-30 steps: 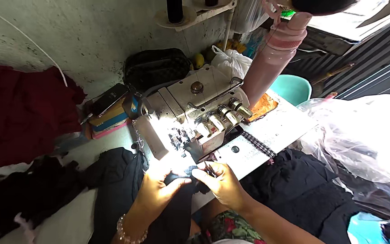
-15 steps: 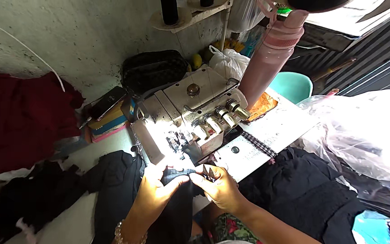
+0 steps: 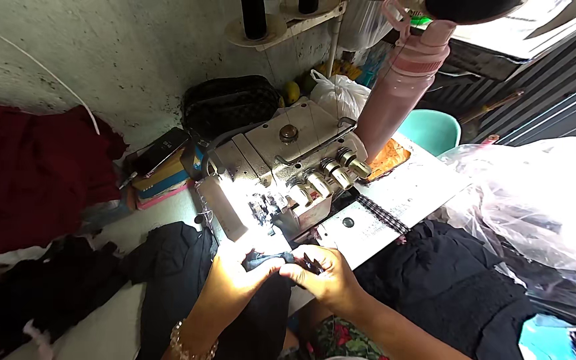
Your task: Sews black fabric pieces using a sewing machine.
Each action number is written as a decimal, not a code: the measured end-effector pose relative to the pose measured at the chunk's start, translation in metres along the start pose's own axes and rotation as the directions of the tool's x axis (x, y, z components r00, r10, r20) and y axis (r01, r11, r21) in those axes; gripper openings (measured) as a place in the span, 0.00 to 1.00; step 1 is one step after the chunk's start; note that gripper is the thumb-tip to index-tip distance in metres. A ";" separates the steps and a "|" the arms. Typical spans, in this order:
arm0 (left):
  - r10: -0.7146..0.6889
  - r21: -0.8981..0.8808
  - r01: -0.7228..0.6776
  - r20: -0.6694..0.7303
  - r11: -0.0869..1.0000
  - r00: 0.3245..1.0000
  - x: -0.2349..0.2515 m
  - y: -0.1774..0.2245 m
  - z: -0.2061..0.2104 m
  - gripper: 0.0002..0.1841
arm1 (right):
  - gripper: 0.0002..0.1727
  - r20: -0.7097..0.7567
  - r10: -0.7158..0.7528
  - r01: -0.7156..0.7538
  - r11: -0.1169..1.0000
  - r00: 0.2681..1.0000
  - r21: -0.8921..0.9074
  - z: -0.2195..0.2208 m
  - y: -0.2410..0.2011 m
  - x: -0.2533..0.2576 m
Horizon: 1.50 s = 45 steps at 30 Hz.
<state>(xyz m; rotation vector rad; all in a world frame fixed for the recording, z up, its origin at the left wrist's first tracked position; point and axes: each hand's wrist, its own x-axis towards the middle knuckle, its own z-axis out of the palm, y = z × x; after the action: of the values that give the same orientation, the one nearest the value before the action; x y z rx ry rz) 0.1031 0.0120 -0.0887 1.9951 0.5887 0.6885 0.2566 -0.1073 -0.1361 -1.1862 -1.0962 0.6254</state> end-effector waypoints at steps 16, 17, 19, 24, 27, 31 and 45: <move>0.213 0.656 0.017 -0.270 0.755 0.939 -0.002 -0.005 0.027 0.10 | 0.10 -0.221 -0.015 -0.034 0.976 0.975 -0.216 0.011 0.012 0.014; 0.177 0.658 0.062 -0.289 0.750 0.941 -0.005 -0.007 0.031 0.12 | 0.10 -0.229 -0.004 -0.036 0.985 0.973 -0.169 0.012 0.012 0.014; 0.101 0.641 0.133 -0.315 0.756 0.944 -0.009 -0.010 0.033 0.15 | 0.09 -0.214 -0.012 -0.010 0.995 0.977 -0.104 0.014 0.012 0.014; 0.060 0.641 0.180 -0.334 0.746 0.941 -0.006 -0.012 0.035 0.17 | 0.05 -0.169 -0.036 0.017 0.994 0.985 -0.109 0.011 0.013 0.014; 0.023 0.628 0.194 -0.320 0.753 0.947 -0.001 -0.014 0.031 0.19 | 0.07 -0.181 -0.001 -0.025 0.989 0.983 -0.145 0.010 0.014 0.017; -0.107 0.520 0.305 -0.376 0.798 0.920 0.005 -0.023 0.025 0.25 | 0.07 -0.201 0.030 -0.065 0.983 0.979 -0.173 0.013 0.014 0.024; -0.211 0.473 0.356 -0.333 0.806 0.919 0.017 -0.027 0.014 0.30 | 0.04 -0.222 0.012 -0.059 0.977 0.975 -0.205 0.017 0.021 0.032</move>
<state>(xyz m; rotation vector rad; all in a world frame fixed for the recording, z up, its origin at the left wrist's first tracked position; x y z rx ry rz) 0.1211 0.0267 -0.1145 2.2488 1.3388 0.6553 0.2567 -0.0665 -0.1453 -1.4250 -0.9712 0.3997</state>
